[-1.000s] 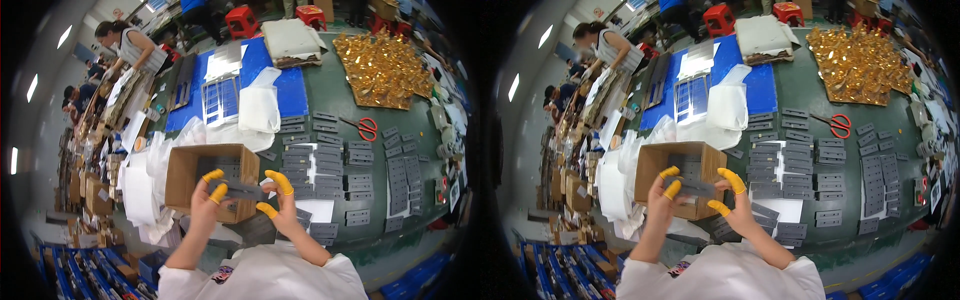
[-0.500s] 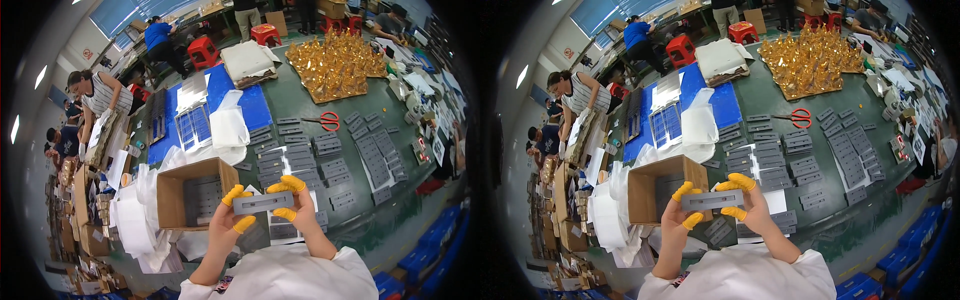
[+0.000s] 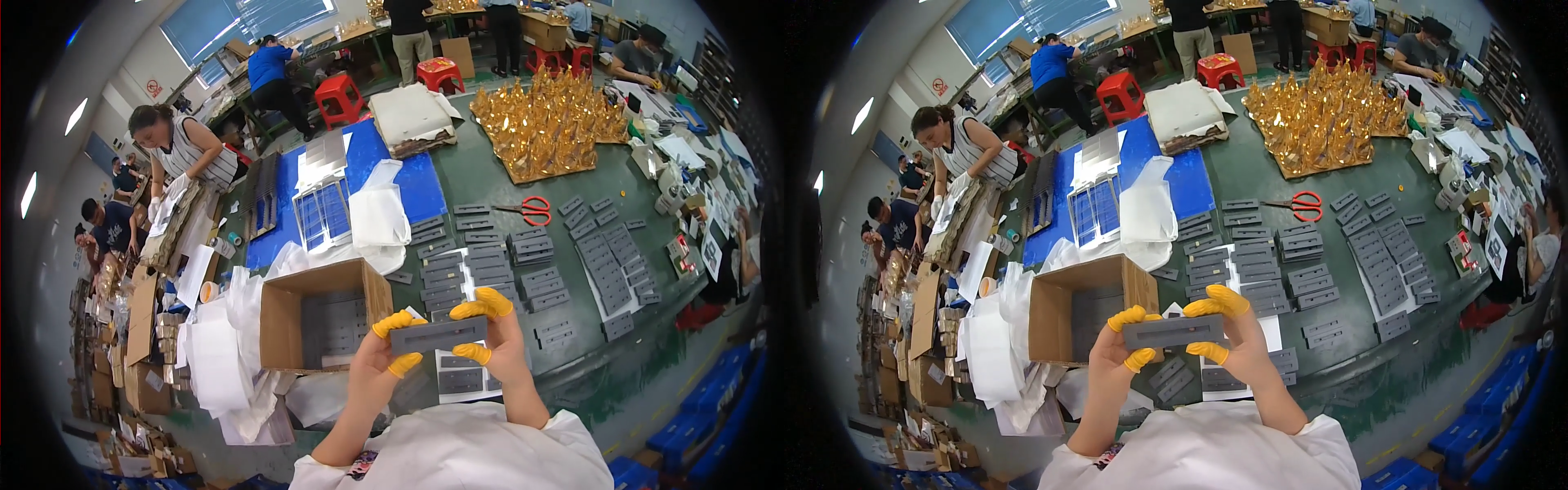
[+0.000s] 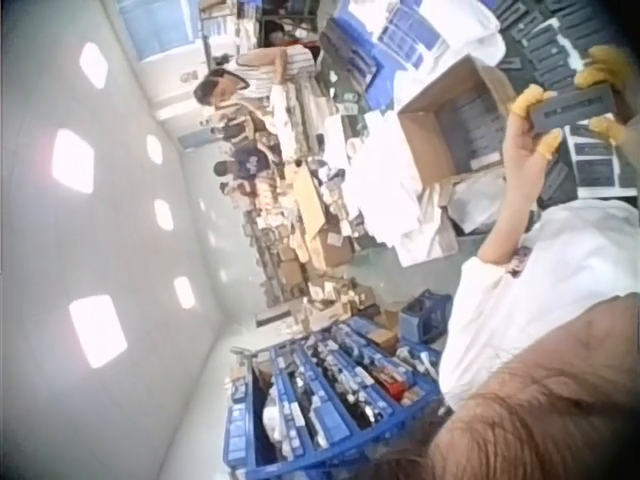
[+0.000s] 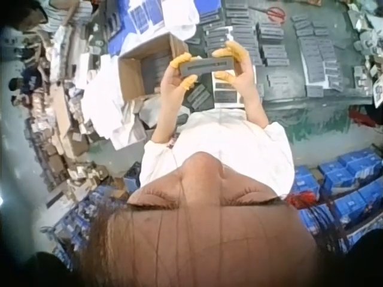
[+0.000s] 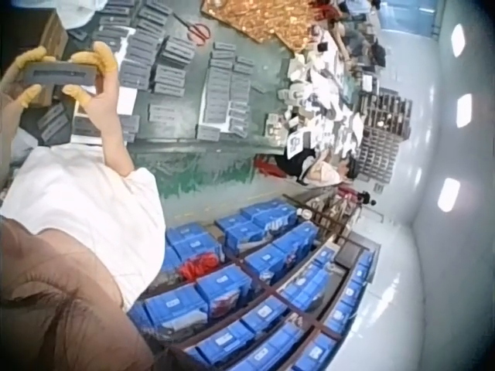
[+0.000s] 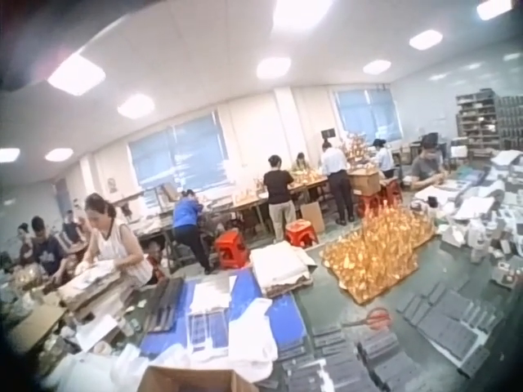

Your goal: The person places small grey metal components into a cardboard box by hand.

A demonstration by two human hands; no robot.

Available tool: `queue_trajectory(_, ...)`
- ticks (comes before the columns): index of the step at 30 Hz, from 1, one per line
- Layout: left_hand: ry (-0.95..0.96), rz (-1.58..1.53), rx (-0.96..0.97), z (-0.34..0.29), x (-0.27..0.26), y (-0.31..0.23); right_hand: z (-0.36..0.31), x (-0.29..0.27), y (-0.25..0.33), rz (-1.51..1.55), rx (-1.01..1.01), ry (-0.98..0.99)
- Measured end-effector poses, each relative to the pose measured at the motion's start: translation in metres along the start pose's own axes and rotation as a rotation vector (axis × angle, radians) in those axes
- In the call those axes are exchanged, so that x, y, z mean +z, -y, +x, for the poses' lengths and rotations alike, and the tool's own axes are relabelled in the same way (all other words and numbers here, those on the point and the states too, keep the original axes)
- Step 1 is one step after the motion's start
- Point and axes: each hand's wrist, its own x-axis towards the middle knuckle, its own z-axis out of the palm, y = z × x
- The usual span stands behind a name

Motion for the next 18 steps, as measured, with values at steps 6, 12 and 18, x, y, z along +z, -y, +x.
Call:
queue_trajectory(6, -0.017, -0.008, 0.015, -0.0020, 0.0040, -0.0004, -0.0008, 0.0003, 0.0016, 0.013, 0.003, -0.040)
queue_trajectory(12, -0.044, -0.017, -0.013, -0.0002, 0.0069, -0.0037, 0.0013, 0.0008, 0.0042, 0.076, 0.050, -0.055)
queue_trajectory(18, -0.037, 0.004, 0.015, -0.0016, 0.0066, -0.0012, 0.0006, 0.0019, 0.0051, 0.094, 0.051, -0.068)
